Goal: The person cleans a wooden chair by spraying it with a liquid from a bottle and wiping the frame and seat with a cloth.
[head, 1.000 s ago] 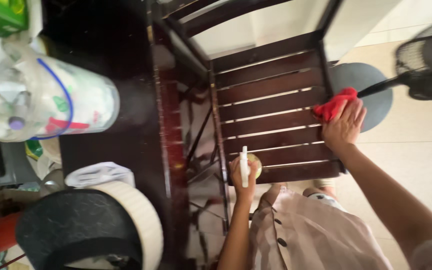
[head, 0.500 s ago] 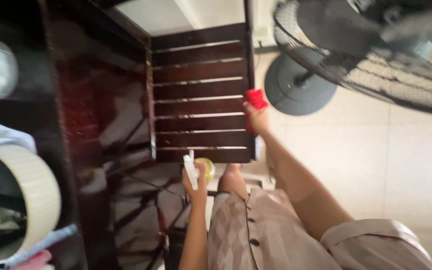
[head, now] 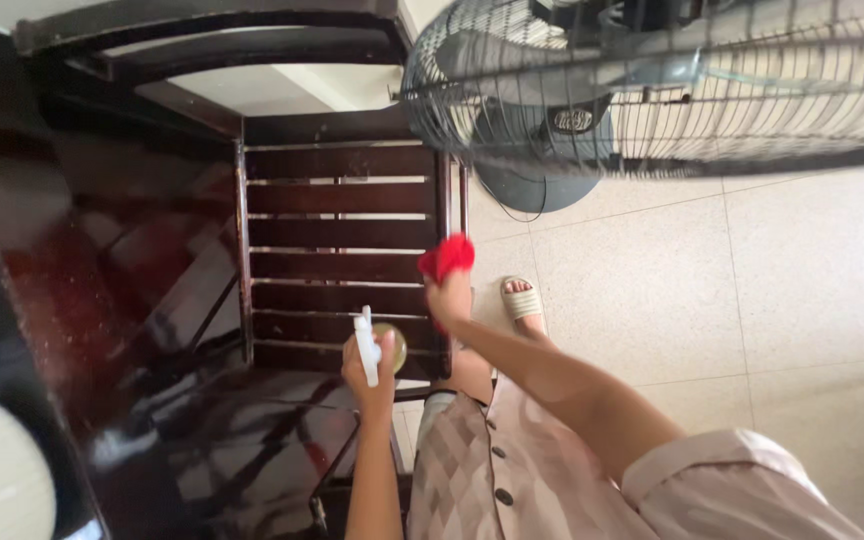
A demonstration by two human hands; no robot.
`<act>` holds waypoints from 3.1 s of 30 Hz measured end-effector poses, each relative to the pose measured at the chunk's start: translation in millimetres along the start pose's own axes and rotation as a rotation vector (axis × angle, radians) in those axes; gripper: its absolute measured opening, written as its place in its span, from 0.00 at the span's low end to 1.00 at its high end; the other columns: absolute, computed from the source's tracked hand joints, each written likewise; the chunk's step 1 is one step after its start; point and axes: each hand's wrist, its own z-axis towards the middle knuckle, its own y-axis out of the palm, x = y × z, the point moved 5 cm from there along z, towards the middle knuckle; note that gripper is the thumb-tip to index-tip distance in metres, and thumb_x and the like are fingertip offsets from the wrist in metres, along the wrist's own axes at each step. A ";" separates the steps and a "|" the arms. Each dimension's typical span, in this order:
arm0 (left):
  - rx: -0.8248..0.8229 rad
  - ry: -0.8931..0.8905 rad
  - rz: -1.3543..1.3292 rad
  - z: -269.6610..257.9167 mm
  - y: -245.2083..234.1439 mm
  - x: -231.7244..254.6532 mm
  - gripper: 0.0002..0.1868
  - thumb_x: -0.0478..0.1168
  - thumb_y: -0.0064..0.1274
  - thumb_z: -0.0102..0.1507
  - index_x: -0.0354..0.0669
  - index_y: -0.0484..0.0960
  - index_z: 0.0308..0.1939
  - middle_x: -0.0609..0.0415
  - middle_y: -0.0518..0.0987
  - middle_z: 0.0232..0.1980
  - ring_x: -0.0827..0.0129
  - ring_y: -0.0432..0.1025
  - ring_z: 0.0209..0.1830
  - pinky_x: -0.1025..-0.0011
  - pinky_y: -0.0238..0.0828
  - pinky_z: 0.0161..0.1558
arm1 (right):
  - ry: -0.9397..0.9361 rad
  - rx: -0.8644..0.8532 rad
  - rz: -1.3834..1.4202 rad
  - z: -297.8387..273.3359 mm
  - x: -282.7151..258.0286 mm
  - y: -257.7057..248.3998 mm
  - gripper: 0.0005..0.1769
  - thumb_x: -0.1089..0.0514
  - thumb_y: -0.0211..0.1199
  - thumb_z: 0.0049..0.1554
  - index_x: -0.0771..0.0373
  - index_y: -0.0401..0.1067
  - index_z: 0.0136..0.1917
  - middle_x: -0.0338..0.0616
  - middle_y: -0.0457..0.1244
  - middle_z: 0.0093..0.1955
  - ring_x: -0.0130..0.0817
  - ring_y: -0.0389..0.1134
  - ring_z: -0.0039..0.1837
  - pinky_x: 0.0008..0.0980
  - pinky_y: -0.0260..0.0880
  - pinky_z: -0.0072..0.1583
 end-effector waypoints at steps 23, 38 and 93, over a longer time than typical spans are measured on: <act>0.236 -0.820 -0.401 -76.8 -26.1 -218.2 0.19 0.48 0.69 0.56 0.40 0.81 0.40 0.55 0.79 0.37 0.70 0.72 0.35 0.69 0.71 0.37 | 0.334 -0.380 -0.215 248.6 25.5 86.5 0.45 0.32 0.65 0.64 0.74 0.55 0.68 0.68 0.63 0.60 0.59 0.67 0.61 0.49 0.66 0.61; 0.324 -1.093 -0.598 -101.9 16.8 -179.7 0.12 0.28 0.57 0.57 0.42 0.79 0.44 0.53 0.78 0.37 0.67 0.71 0.36 0.70 0.69 0.38 | 0.631 -0.688 0.356 242.2 28.5 91.2 0.19 0.49 0.63 0.66 0.56 0.63 0.64 0.35 0.65 0.50 0.25 0.67 0.49 0.29 0.73 0.50; 0.284 -0.378 -0.368 -87.7 -31.4 50.6 0.12 0.30 0.56 0.59 0.34 0.83 0.47 0.48 0.83 0.46 0.60 0.79 0.49 0.66 0.74 0.53 | 0.564 -0.334 0.939 100.0 53.4 31.6 0.29 0.40 0.43 0.67 0.63 0.70 0.66 0.42 0.67 0.60 0.35 0.67 0.63 0.36 0.65 0.67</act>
